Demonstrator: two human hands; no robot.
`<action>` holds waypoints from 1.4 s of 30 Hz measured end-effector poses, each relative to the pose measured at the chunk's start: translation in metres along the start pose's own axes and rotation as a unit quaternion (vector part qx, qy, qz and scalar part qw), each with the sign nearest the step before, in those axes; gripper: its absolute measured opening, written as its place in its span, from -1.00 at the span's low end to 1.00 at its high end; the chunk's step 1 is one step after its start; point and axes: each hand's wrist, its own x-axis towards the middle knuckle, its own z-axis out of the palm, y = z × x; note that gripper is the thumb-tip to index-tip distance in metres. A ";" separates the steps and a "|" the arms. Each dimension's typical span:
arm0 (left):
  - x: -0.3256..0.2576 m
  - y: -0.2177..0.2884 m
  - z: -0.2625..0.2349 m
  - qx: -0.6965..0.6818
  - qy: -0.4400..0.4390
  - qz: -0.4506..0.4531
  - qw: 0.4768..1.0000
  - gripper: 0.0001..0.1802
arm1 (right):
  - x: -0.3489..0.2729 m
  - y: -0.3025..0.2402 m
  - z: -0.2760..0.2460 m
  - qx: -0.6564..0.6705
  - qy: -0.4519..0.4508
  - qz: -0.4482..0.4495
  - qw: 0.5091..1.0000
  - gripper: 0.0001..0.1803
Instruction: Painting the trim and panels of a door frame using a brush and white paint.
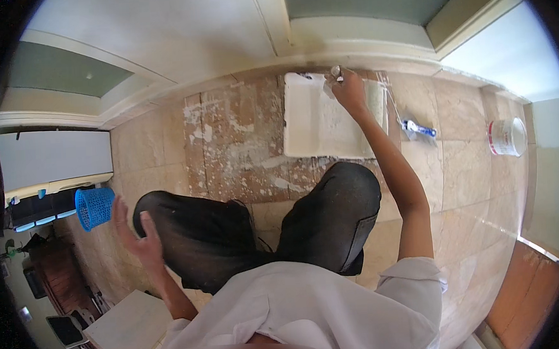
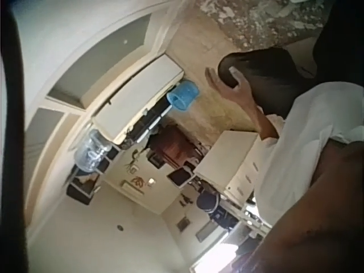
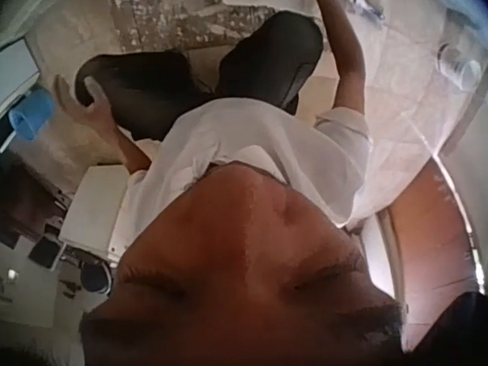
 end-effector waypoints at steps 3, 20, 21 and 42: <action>0.015 0.018 -0.014 -0.013 -0.018 0.037 0.999 -0.44 | -0.025 0.016 0.012 0.019 0.007 0.003 1.000 -0.73; 0.104 -0.002 -0.009 -0.052 -0.252 0.163 0.952 -0.48 | -0.066 -0.003 0.094 -0.033 0.030 0.016 0.999 -0.71; 0.114 -0.009 -0.004 -0.051 -0.243 0.170 0.954 -0.50 | -0.071 -0.005 0.095 -0.051 0.015 0.024 0.998 -0.72; 0.160 -0.093 0.133 -0.111 -0.384 0.208 0.893 -0.44 | -0.184 0.057 0.038 0.575 0.300 0.439 0.622 -0.78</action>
